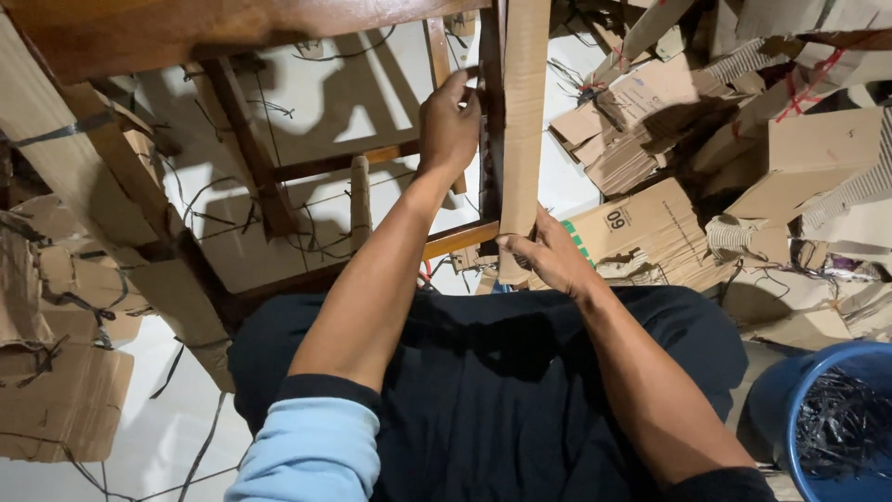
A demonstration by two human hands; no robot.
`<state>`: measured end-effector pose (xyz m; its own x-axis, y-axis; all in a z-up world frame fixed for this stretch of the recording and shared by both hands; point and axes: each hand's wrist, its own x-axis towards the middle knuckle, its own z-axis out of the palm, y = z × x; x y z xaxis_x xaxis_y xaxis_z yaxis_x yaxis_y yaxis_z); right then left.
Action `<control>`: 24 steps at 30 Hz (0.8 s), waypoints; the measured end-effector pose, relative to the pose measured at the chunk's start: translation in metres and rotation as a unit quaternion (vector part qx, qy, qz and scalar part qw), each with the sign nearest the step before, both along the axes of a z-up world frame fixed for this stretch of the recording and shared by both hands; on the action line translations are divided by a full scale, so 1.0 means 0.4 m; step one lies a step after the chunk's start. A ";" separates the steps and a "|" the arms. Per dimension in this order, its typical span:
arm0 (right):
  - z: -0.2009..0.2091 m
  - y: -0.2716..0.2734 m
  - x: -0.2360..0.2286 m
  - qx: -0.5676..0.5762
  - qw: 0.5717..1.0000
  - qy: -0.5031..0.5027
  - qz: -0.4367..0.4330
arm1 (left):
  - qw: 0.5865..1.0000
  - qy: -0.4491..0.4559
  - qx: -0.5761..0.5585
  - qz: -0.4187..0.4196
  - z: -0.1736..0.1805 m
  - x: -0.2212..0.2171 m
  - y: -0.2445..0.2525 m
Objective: The person sits on the floor and ties bundles of cardboard with black string. They wrap the string around the cardboard, pull it tight, and tie knots to secure the bundles. The person handles multiple bundles, placing some on a wooden chair and others on the floor.
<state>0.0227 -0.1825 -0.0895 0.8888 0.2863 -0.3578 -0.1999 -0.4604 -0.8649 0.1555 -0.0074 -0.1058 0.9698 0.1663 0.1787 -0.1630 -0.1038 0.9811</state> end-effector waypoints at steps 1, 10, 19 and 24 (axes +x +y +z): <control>0.006 0.002 0.000 -0.003 1.000 0.012 -0.005 | 0.999 -0.002 0.041 0.006 0.016 0.000 0.000; 0.004 0.005 -0.001 -0.020 1.000 0.019 0.012 | 0.995 0.081 0.017 0.064 -0.005 -0.042 -0.011; 0.009 0.016 -0.005 0.017 1.000 -0.015 0.008 | 0.997 -0.006 0.049 0.066 0.093 -0.126 -0.018; 0.002 0.015 0.002 0.005 0.999 -0.042 0.026 | 0.991 0.074 0.068 0.085 0.151 -0.145 -0.030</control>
<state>0.0233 -0.1765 -0.0887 0.8995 0.3363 -0.2790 -0.1021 -0.4592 -0.8825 0.0974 -0.0194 -0.0455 0.9470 0.3137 0.0689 0.0124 -0.2501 0.9681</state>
